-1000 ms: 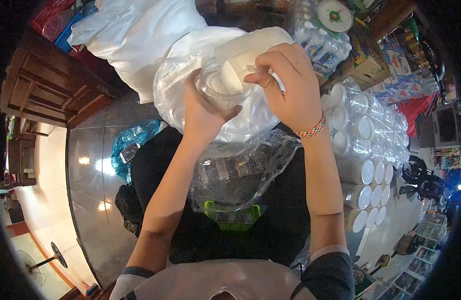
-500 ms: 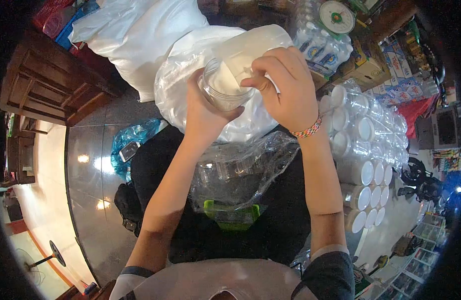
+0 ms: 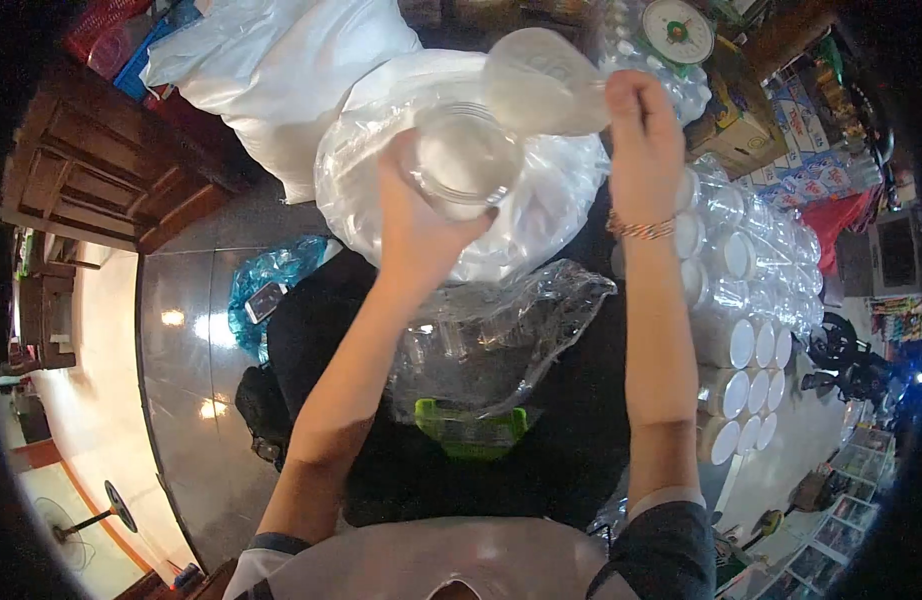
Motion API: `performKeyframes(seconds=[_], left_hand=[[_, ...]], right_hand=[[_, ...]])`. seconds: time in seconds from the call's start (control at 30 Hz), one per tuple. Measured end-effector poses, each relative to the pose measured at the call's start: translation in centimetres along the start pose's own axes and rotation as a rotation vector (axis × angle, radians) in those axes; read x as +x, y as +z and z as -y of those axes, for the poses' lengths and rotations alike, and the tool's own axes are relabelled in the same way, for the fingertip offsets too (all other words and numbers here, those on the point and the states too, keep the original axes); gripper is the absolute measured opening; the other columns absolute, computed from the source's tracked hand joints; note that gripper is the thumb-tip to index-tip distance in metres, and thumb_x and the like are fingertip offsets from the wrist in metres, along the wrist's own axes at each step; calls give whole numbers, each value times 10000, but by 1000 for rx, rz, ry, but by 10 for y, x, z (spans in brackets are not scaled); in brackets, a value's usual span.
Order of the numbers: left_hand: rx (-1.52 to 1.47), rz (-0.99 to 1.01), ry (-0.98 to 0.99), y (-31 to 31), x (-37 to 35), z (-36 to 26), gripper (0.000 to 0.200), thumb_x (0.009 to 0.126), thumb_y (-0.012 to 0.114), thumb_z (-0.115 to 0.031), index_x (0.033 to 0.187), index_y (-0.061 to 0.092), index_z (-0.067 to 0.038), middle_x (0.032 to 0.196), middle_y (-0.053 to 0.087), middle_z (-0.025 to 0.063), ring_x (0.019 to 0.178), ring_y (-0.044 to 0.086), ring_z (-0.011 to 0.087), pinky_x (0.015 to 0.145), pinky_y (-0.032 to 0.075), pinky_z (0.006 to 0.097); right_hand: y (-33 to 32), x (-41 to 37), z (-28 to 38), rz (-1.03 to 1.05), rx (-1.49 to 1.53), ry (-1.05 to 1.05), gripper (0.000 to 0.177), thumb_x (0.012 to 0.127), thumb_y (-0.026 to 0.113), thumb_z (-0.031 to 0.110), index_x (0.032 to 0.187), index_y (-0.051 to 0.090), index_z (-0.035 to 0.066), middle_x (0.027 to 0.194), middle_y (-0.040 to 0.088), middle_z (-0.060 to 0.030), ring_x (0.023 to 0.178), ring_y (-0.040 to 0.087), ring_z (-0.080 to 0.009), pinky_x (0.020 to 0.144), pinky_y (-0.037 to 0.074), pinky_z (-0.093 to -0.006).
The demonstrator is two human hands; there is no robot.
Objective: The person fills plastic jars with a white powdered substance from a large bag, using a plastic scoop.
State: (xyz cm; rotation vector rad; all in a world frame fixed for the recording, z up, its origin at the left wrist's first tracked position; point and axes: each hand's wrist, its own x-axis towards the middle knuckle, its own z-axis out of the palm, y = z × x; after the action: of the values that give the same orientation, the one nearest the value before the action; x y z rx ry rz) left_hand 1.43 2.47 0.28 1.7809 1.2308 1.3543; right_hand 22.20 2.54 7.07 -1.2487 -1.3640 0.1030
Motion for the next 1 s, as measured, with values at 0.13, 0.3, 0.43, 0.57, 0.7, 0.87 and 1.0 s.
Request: performKeyframes(seconds=[0.13,0.3,0.43,0.57,0.7,0.87,1.0], left_hand=[[14,72,-108,-4,3,-13,1122,552,901,-200,1401,215,57,1334,372,228,1296,387,324,1092,343,412],[-118,-42,-31,-10,13,-2,1107,544,909,-224,1389,251,55,1332,388,219,1275,400,337,1083,342,424],[-114,-110,70,-20,24,-6,1117,541,920,-252,1390,259,48,1326,392,204,1272,419,322,1072,369,427],[-245,-67,111,-28,27,-22,1137,540,931,-282,1399,255,29,1332,391,191,1242,462,314,1044,415,424],[-240,-28,221,-29,28,-41,1112,535,943,-240,1395,287,19,1319,440,180,1229,490,294,1021,447,399],[-395,22,82,-46,38,-44,1086,533,940,-244,1382,314,19,1287,490,180,1202,519,277,1013,447,398],[-443,5,12,-73,49,-62,951,545,936,-208,1292,406,49,1188,576,177,1090,604,240,937,501,363]], right_hand=[[-11,11,-21,-150,300,339,233,965,602,303,1020,644,81,865,555,60,699,393,-42,638,326,-210],[-16,16,-19,-234,502,505,254,973,595,308,922,600,59,776,494,31,582,340,-33,579,302,-208],[-20,16,-40,-196,559,573,258,973,595,308,882,583,67,772,494,28,568,330,-31,563,287,-192],[-16,17,-40,-133,612,607,259,952,619,342,854,586,105,755,497,39,553,302,-34,519,246,-201],[-12,15,-37,-123,631,688,285,975,579,365,842,553,114,740,451,52,549,269,-41,534,244,-196],[-13,12,-35,-153,624,718,286,974,578,374,834,546,126,741,448,60,558,272,-40,547,246,-197],[-19,10,-58,-61,701,652,229,950,620,337,842,594,138,755,512,51,554,316,-29,524,239,-201]])
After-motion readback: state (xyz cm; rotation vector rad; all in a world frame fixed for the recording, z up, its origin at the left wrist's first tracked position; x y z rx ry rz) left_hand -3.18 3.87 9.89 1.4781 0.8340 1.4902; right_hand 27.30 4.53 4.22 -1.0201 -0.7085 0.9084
